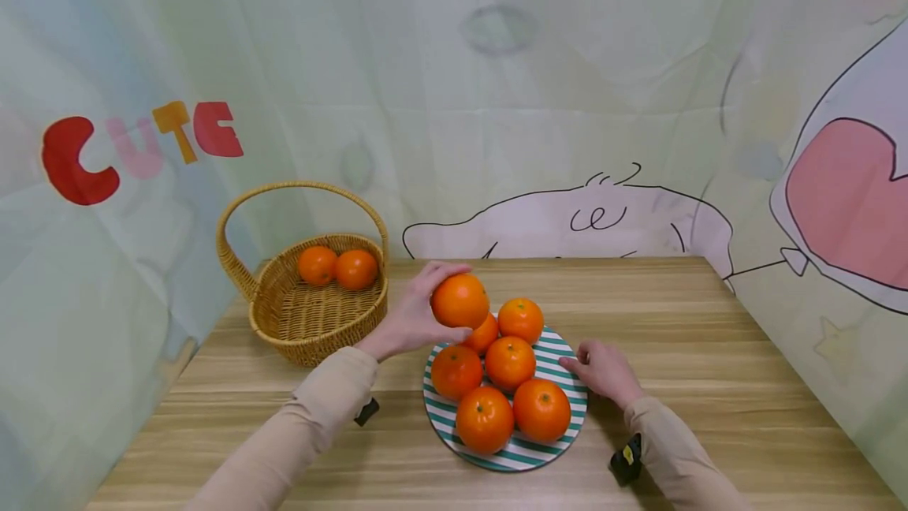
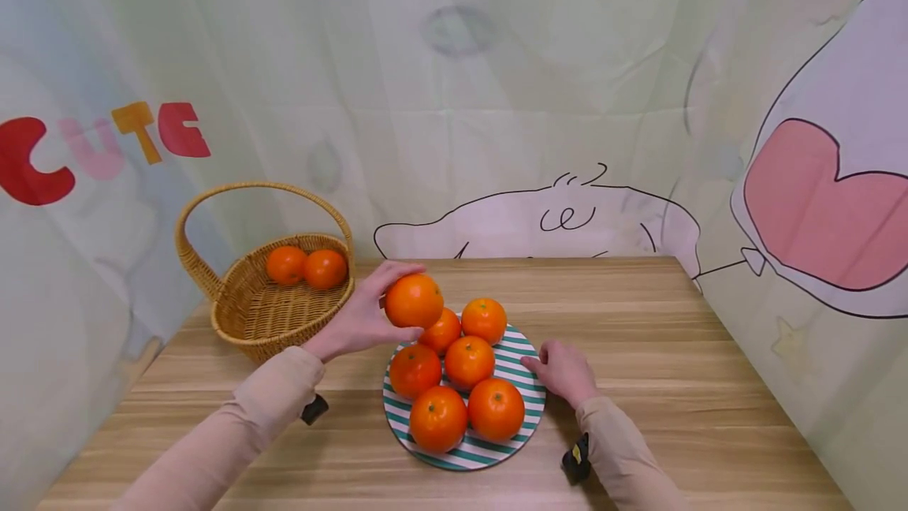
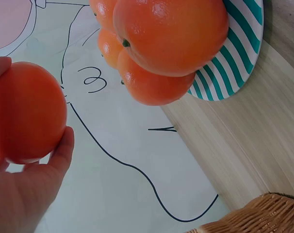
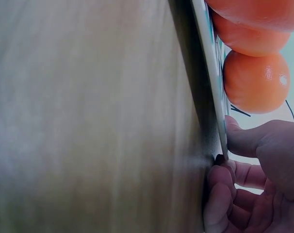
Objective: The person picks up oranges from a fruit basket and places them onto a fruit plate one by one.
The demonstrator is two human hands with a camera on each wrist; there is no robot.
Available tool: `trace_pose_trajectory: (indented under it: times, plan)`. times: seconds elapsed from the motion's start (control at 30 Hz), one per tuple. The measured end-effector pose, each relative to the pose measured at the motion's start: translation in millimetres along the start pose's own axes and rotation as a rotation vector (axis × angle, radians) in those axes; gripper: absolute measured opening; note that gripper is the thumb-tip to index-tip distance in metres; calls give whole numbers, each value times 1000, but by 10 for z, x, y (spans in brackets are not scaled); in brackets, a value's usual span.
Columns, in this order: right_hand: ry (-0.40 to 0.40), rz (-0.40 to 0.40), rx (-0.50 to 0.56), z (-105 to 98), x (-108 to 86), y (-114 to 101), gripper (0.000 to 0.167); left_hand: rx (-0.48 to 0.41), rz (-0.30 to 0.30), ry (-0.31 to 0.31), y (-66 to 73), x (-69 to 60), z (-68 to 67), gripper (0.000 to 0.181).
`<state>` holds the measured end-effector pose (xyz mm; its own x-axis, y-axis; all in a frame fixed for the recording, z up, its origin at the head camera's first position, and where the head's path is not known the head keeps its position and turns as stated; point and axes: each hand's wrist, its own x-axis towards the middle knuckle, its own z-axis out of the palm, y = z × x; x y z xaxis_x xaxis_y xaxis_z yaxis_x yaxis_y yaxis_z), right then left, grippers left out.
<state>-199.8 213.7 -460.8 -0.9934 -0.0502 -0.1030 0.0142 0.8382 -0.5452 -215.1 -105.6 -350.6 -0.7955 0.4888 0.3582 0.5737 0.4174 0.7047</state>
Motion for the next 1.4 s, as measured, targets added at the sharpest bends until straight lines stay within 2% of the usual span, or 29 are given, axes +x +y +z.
trace_pose_trajectory:
  times: [0.33, 0.5, 0.77, 0.9, 1.07, 1.23, 1.4]
  plan:
    - [8, -12, -9, -1, 5, -7, 33, -25, -61, -46, 72, 46, 118, 71]
    - [-1, -7, -9, 0, 13, -9, 32, -11, -67, -48, 105, 105, 199, 72]
    - [-32, 9, -15, -7, 14, -18, 31, 16, -128, -81, 177, 202, 348, 74]
    - [-56, 22, 5, -26, 19, -29, 30, 38, -146, -144, 250, 255, 448, 74]
    - [-100, 8, 64, -79, 18, -26, 29, 103, -179, -256, 343, 337, 618, 73]
    - [-181, -16, 153, -172, 10, -11, 24, 228, -168, -358, 407, 422, 779, 74]
    - [-257, -2, 197, -229, 23, -10, 19, 277, -146, -450, 448, 498, 936, 76]
